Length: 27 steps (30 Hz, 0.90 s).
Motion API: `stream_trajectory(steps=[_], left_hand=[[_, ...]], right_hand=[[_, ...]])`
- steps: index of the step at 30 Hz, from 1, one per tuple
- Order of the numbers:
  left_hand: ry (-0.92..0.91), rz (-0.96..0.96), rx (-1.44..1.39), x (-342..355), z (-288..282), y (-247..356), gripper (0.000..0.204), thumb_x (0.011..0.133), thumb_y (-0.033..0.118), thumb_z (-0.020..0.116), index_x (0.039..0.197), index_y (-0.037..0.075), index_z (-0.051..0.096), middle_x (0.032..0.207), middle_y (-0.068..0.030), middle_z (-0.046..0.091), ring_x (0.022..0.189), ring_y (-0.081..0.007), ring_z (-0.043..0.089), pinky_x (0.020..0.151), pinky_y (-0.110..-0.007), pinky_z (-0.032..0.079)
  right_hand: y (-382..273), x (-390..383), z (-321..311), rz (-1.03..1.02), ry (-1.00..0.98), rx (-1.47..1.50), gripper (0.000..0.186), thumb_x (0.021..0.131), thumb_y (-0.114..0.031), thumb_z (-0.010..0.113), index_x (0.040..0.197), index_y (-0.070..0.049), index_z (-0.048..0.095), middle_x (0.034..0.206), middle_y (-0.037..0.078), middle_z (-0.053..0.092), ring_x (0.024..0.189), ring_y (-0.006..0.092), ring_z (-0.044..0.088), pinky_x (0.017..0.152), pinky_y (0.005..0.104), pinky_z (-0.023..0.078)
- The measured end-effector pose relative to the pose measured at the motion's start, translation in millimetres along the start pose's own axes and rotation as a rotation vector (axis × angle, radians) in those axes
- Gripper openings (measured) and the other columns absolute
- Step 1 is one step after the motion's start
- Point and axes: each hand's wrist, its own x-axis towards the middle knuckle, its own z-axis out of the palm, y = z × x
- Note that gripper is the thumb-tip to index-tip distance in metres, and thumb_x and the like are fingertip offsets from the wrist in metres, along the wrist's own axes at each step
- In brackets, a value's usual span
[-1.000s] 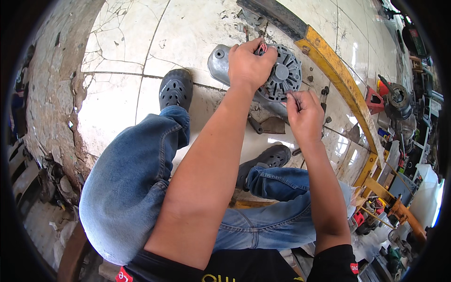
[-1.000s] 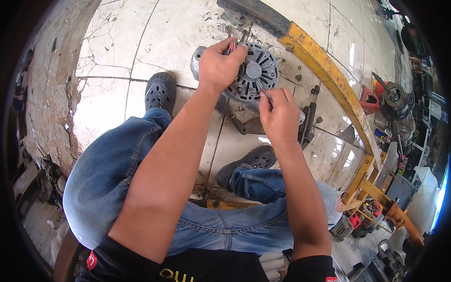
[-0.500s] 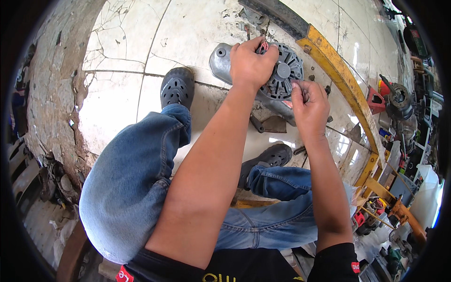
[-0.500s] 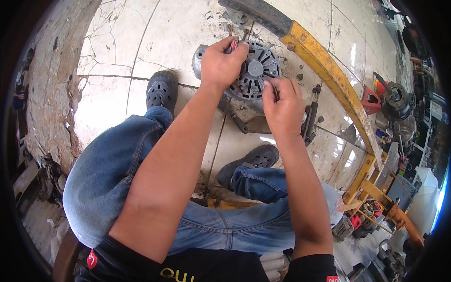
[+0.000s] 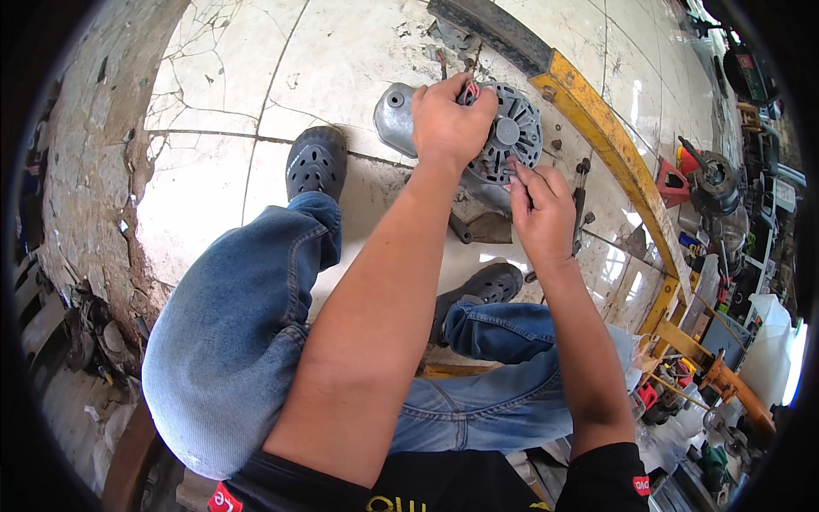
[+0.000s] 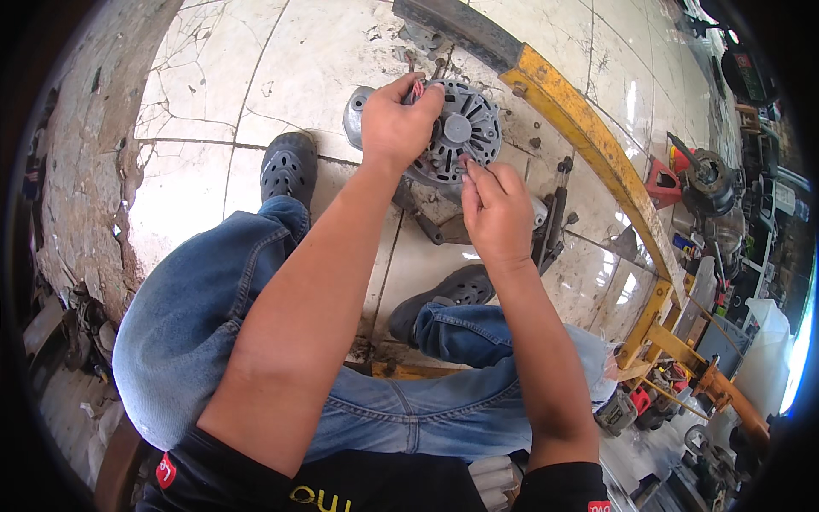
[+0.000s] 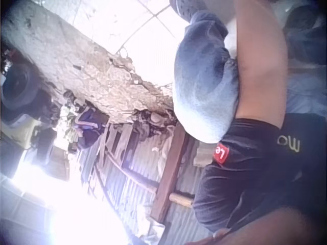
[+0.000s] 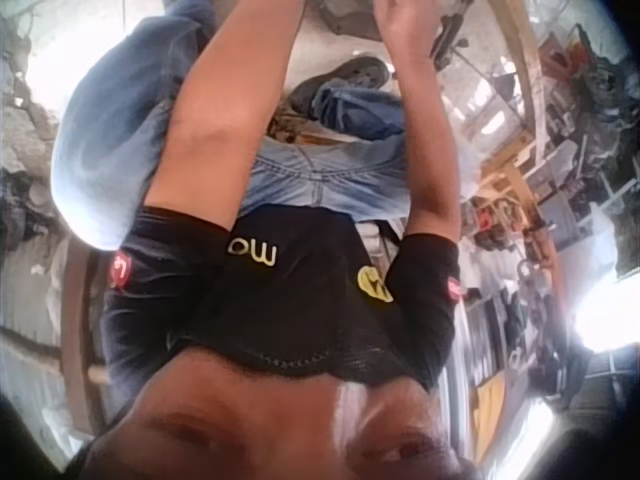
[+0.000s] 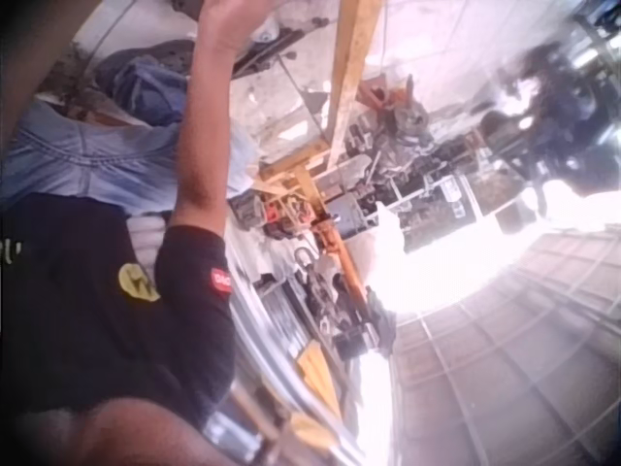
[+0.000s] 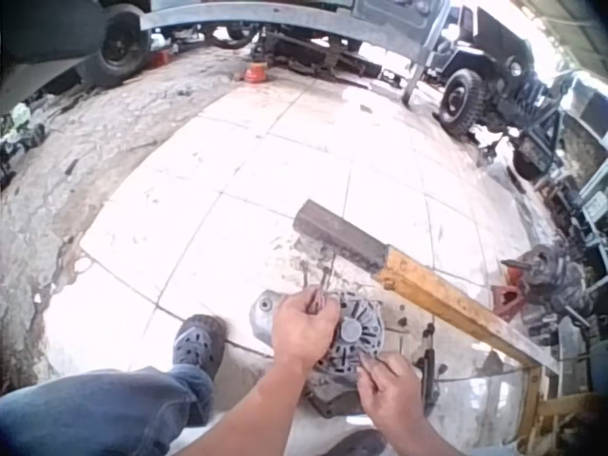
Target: The person sits on the floor and uses a screwdriver to adjust components on a small electric motor. They repeatedly tighten or loosen screws on the motor housing and rotor area while holding the unit steady with the other hand.
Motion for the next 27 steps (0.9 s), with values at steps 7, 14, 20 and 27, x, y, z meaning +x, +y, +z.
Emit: stream_trajectory(steps=[7, 14, 20, 27], left_hand=[[0.027, 0.017, -0.008, 1, 0, -3, 0.053, 0.081, 0.044, 0.069, 0.12, 0.008, 0.074, 0.12, -0.0201, 0.07, 0.13, -0.0371, 0.049, 0.111, -0.044, 0.04], [0.005, 0.044, -0.059, 5, -2, -4, 0.052, 0.079, 0.043, 0.072, 0.115, 0.005, 0.076, 0.117, -0.023, 0.069, 0.122, -0.038, 0.055, 0.108, -0.042, 0.042], [0.022, 0.025, -0.032, 3, 0, -3, 0.053, 0.08, 0.043, 0.071, 0.117, 0.005, 0.075, 0.119, -0.0242, 0.068, 0.124, -0.0375, 0.053, 0.109, -0.041, 0.041], [0.03, 0.021, -0.023, 4, 1, -2, 0.054, 0.081, 0.043, 0.07, 0.119, 0.004, 0.074, 0.12, -0.0217, 0.068, 0.126, -0.0366, 0.052, 0.111, -0.041, 0.04]], right_hand=[[-1, 7, 0, 0.042, -0.011, 0.101, 0.019, 0.086, 0.0, 0.071, 0.104, -0.001, 0.073, 0.09, 0.014, 0.063, 0.079, 0.0328, 0.063, 0.071, 0.0402, 0.052], [-4, 14, -5, 0.089, -0.061, 0.109, 0.014, 0.088, -0.003, 0.069, 0.101, 0.0, 0.072, 0.089, 0.015, 0.063, 0.079, 0.0346, 0.064, 0.07, 0.0408, 0.052], [-8, 18, -3, 0.188, -0.058, 0.174, 0.013, 0.09, -0.004, 0.069, 0.101, 0.001, 0.073, 0.091, 0.016, 0.065, 0.081, 0.0353, 0.066, 0.071, 0.0411, 0.053], [4, 7, -4, 0.211, -0.068, 0.182, 0.013, 0.09, -0.005, 0.068, 0.1, 0.0, 0.074, 0.09, 0.016, 0.066, 0.08, 0.035, 0.066, 0.071, 0.0405, 0.053]])
